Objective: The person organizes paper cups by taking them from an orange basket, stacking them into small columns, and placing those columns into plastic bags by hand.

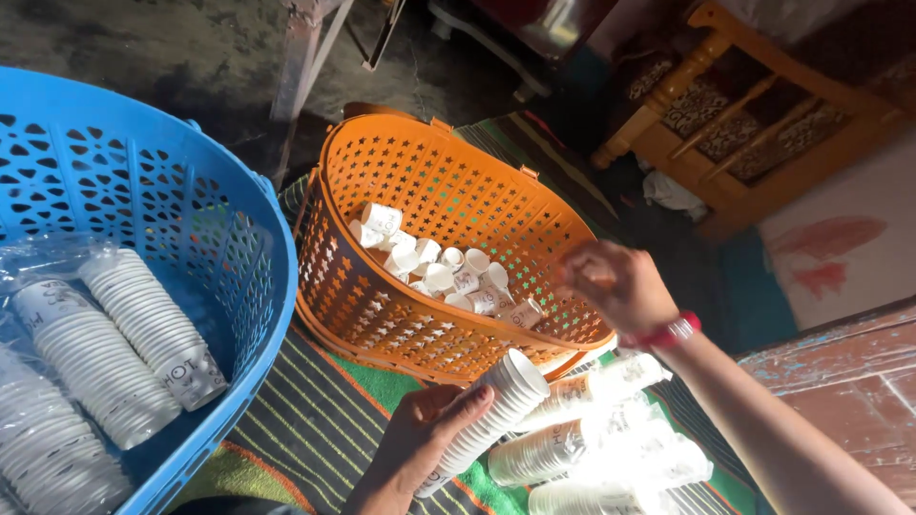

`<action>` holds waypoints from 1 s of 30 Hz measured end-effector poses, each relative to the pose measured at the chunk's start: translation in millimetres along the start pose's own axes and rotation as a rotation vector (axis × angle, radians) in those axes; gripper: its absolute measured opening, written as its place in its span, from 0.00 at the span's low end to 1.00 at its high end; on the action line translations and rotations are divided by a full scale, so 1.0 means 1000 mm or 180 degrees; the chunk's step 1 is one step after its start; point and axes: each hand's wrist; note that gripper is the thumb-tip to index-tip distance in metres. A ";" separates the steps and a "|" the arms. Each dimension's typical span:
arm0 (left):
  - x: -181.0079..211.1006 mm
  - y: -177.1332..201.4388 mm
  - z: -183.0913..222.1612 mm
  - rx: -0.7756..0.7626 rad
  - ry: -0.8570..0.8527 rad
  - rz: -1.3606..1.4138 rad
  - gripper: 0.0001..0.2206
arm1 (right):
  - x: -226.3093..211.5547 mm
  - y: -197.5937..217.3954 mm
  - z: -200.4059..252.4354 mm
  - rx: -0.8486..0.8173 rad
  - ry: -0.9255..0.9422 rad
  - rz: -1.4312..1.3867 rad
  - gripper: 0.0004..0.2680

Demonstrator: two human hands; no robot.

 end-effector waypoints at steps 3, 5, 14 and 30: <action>0.011 -0.004 -0.002 -0.0035 0.0106 -0.0039 0.23 | 0.048 -0.022 -0.063 -0.0720 -0.1047 0.1076 0.10; 0.004 -0.003 -0.004 -0.0032 0.0180 -0.0080 0.22 | 0.096 -0.056 -0.090 -0.1219 -0.1058 0.1634 0.13; -0.012 0.003 -0.011 -0.0032 0.0438 0.0184 0.21 | 0.173 -0.140 -0.144 -0.2028 -0.0909 0.2930 0.24; -0.005 0.001 -0.006 -0.0117 0.0323 -0.0144 0.20 | 0.147 -0.139 -0.140 -0.2539 -0.1026 0.2558 0.17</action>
Point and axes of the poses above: each hand's wrist, its own z-axis away from the middle knuckle, its own y-axis out of the back of the hand, x = y × z, and after that the axes turned 13 degrees about -y, right-handed
